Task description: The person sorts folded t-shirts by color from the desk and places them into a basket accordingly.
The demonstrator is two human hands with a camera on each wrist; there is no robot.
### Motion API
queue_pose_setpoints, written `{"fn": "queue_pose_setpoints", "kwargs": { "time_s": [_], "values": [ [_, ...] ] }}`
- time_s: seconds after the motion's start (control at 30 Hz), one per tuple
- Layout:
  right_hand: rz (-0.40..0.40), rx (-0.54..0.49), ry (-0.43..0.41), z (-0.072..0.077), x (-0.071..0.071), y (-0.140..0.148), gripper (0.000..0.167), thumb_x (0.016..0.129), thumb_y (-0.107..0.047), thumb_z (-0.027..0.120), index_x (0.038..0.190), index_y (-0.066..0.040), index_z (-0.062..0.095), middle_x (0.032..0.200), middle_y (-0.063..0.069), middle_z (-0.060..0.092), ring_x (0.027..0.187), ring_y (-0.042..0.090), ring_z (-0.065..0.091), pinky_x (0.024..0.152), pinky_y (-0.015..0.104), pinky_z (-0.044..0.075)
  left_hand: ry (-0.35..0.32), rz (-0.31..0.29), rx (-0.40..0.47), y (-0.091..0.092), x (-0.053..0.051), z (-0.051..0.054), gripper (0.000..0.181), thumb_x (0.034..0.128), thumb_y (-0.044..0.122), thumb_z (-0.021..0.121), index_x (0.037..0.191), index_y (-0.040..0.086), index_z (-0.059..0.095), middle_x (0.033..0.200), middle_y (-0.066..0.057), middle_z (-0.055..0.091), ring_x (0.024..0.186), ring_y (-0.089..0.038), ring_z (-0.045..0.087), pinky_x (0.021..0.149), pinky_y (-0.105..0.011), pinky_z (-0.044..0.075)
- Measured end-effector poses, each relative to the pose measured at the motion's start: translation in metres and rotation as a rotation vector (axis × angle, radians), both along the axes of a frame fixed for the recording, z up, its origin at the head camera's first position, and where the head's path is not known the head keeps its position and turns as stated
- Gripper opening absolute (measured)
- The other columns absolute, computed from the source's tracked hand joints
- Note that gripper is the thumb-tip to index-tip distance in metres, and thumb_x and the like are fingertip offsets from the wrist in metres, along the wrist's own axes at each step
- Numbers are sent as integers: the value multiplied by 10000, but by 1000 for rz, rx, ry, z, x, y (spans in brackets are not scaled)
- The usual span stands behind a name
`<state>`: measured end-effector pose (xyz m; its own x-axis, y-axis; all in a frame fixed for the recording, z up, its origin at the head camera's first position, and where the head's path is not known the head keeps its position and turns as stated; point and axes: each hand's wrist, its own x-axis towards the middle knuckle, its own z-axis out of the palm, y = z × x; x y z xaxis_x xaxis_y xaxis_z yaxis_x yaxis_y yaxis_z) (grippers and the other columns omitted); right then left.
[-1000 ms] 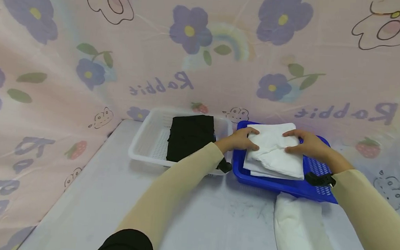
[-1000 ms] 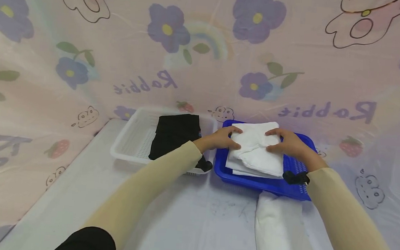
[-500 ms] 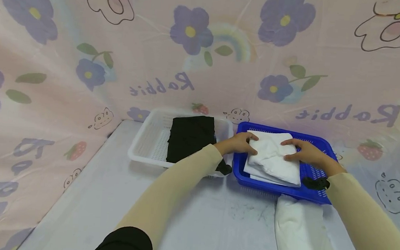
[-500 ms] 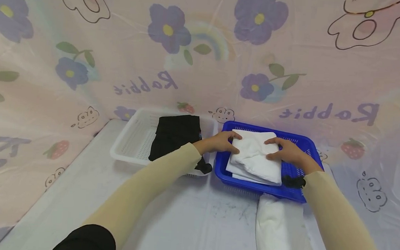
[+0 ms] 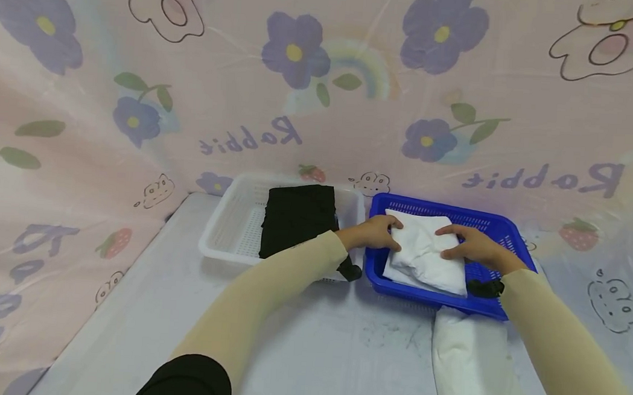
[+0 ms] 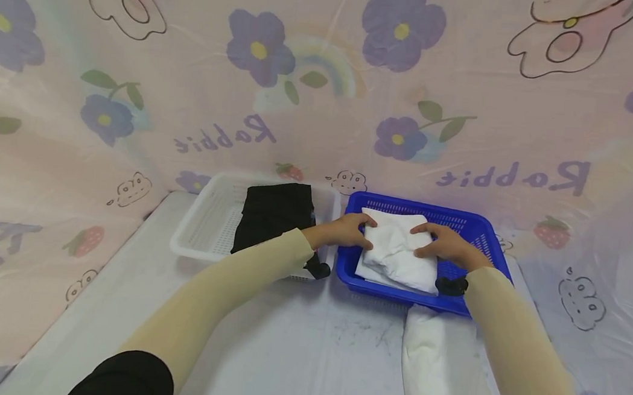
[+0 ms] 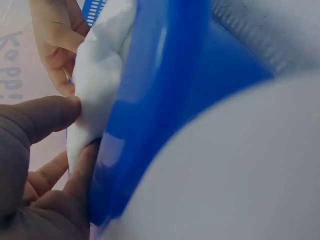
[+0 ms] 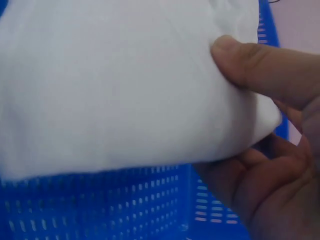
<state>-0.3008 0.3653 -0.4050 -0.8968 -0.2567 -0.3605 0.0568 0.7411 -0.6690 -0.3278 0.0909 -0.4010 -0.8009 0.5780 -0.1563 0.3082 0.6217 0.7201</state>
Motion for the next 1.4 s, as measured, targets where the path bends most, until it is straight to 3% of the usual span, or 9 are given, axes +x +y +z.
{"fn": "queue_pose_setpoints", "kwargs": {
  "time_s": [0.2, 0.33, 0.43, 0.63, 0.83, 1.1, 1.2, 1.3, 1.4],
  "values": [
    [-26, 24, -44, -19, 0, -4, 672, 851, -249, 735, 1419, -58, 431, 1543, 342, 88, 1214, 441, 385, 876, 464, 484, 106, -74, -113, 3, 3, -5, 515, 819, 244, 766, 1289, 140, 584, 1351, -32, 570, 1203, -149, 546, 980, -247, 448],
    [-50, 48, -96, -30, 3, -4, 669, 842, -226, 742, 1414, -60, 436, 1546, 337, 82, 1283, 491, 319, 963, 588, 426, 86, -100, -113, 2, 6, -8, 501, 831, 232, 753, 1292, 125, 587, 1363, -80, 553, 1217, -182, 538, 977, -273, 457],
    [-45, 77, -108, -31, 6, -4, 652, 843, -200, 735, 1403, -39, 443, 1481, 363, 197, 1235, 482, 357, 930, 561, 457, 58, -106, -80, 0, 9, -10, 465, 845, 227, 739, 1276, 127, 595, 1348, -95, 552, 1218, -196, 534, 976, -277, 456],
    [21, 152, -35, -8, 19, -6, 628, 857, -175, 707, 1384, 31, 434, 1352, 412, 372, 1147, 500, 497, 798, 466, 555, -56, -109, 28, -10, 11, -8, 431, 881, 277, 706, 1271, 137, 586, 1340, -93, 574, 1205, -194, 552, 950, -286, 480],
    [70, 170, 159, 19, 47, 0, 564, 886, -214, 693, 1348, 27, 477, 1313, 350, 497, 1073, 434, 604, 823, 470, 549, -104, -143, 122, -23, 18, 1, 414, 908, 269, 675, 1283, 126, 575, 1339, -106, 573, 1111, -151, 607, 876, -231, 507],
    [62, 204, 331, 32, 122, 15, 503, 866, -198, 721, 1287, 1, 531, 1252, 290, 568, 980, 359, 652, 736, 368, 571, -64, -211, 266, -39, 62, 12, 349, 928, 205, 646, 1263, 147, 569, 1232, -15, 592, 966, -72, 632, 779, -165, 517],
    [44, 185, 378, 32, 147, 19, 481, 866, -179, 722, 1282, -22, 539, 1241, 261, 583, 957, 197, 674, 697, 281, 567, -19, -224, 321, -41, 80, 9, 336, 925, 178, 647, 1250, 146, 573, 1217, -10, 597, 910, -35, 639, 760, -157, 521],
    [30, 161, 411, 31, 168, 21, 454, 863, -182, 725, 1268, -64, 557, 1230, -86, 607, 923, -35, 625, 674, 211, 547, 10, -256, 367, -40, 98, 3, 359, 926, 161, 641, 1273, 141, 550, 1221, -22, 605, 910, -11, 641, 765, -147, 518],
    [23, 144, 419, 28, 186, 22, 449, 859, -188, 731, 1262, -80, 565, 1167, -343, 479, 922, -143, 554, 670, 193, 538, -17, -285, 392, -34, 118, -4, 403, 927, 159, 644, 1309, 138, 517, 1224, -32, 616, 909, 15, 636, 753, -141, 516]
  ]
}}
